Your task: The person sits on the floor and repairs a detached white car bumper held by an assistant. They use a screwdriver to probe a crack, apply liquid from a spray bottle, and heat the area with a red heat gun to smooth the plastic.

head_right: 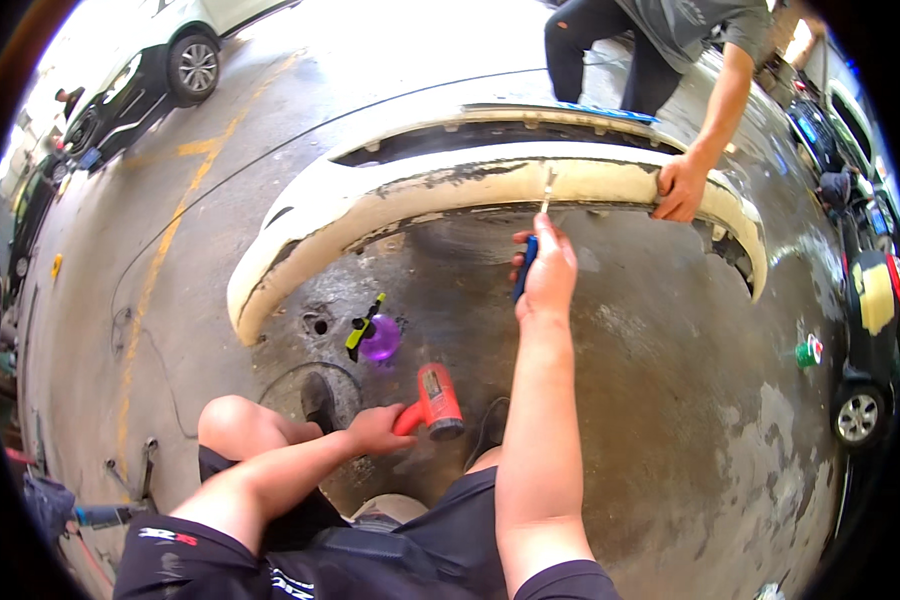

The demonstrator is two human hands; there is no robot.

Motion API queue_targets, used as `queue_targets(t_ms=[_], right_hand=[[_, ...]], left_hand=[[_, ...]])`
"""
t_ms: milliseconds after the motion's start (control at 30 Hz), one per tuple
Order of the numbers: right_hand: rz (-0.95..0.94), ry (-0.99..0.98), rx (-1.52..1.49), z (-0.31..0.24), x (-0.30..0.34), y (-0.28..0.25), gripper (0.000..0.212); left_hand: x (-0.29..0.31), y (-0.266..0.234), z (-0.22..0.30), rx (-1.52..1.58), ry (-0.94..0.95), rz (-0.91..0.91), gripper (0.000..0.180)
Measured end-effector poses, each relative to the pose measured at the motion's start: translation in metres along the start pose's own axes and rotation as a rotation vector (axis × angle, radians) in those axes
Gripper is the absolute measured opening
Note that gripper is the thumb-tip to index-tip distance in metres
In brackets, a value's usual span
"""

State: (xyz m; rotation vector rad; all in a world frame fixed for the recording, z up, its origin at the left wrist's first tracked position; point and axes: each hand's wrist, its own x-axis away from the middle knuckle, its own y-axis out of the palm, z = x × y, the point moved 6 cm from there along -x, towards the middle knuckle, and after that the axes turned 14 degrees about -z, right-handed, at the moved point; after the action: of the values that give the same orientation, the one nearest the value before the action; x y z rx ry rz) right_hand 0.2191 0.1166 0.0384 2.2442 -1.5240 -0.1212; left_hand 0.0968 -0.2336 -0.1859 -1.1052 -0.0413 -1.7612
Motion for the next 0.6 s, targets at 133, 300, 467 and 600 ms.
queue_targets(t_ms=[133, 300, 467, 600], right_hand=[[-0.018, -0.035, -0.014, -0.015, 0.011, 0.000, 0.031], [-0.038, -0.074, -0.004, -0.015, 0.003, -0.002, 0.030], [-0.039, -0.052, 0.064, -0.009, 0.004, 0.014, 0.030], [-0.069, -0.036, 0.139, 0.003, 0.006, 0.026, 0.034]], left_hand=[[0.084, -0.047, 0.031, 0.409, 0.311, 0.247, 0.060], [0.136, -0.134, 0.066, 0.662, 0.486, 0.259, 0.063], [0.130, -0.183, 0.075, 0.074, 0.526, 0.561, 0.038], [0.142, -0.192, 0.058, 0.404, 0.411, 0.463, 0.019]])
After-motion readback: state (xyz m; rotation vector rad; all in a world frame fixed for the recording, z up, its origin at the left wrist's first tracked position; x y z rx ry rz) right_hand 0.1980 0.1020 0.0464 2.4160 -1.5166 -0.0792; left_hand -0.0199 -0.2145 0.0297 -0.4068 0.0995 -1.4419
